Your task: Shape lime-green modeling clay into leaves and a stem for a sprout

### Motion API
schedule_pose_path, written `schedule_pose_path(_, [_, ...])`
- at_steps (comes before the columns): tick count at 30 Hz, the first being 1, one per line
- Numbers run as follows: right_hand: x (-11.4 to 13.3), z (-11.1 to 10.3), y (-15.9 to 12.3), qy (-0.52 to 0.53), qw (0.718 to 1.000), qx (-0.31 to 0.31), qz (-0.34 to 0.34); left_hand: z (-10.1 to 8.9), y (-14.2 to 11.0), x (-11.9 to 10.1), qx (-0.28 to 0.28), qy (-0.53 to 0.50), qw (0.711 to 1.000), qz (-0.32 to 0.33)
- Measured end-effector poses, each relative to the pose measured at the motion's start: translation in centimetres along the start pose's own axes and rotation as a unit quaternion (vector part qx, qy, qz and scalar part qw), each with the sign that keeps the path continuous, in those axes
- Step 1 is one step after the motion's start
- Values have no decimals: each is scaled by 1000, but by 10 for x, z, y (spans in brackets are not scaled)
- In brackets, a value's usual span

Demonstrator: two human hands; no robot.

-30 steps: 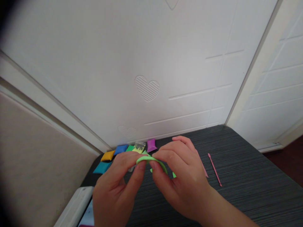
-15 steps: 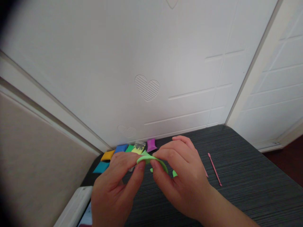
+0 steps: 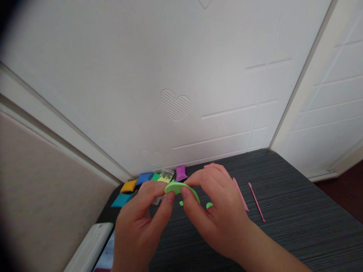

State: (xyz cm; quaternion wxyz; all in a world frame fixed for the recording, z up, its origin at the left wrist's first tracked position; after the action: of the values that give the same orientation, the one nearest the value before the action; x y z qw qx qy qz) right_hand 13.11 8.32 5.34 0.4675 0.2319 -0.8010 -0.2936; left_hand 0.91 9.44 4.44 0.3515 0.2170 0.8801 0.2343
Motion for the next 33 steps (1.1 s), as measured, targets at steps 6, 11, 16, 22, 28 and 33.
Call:
schedule_pose_path(6, [-1,4,0,-4,1000,14,9,-5,0,-4,-34,32,999,18])
schedule_pose_path(11, [-2,6,0,2,1000,21,23,-7,1,-7,-45,35,998,25])
schedule_pose_path(16, [-4,6,-1,19,999,18,31,-1,2,-4,-16,41,999,6])
schedule_pose_path(22, [-1,9,0,20,999,35,27,-2,2,-1,-10,0,1000,-10])
schedule_pose_path(28, [2,7,0,11,1000,19,14,-11,1,-8,-65,48,996,35])
schedule_pose_path(33, [4,10,-2,14,1000,27,-8,-23,-4,-16,-116,65,987,89])
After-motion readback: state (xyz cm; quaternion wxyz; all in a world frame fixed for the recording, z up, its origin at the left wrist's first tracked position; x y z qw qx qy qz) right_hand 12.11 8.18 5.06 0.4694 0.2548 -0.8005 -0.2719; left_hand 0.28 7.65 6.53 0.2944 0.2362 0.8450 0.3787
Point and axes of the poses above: each hand's wrist, its own y-axis towards the middle knuckle, its own z-axis out of the palm, x = y × z, the point moved 10 cm from there along y, towards the middle knuckle, and after that the axes turned 7 degrees about y, right-handed, at the moved point
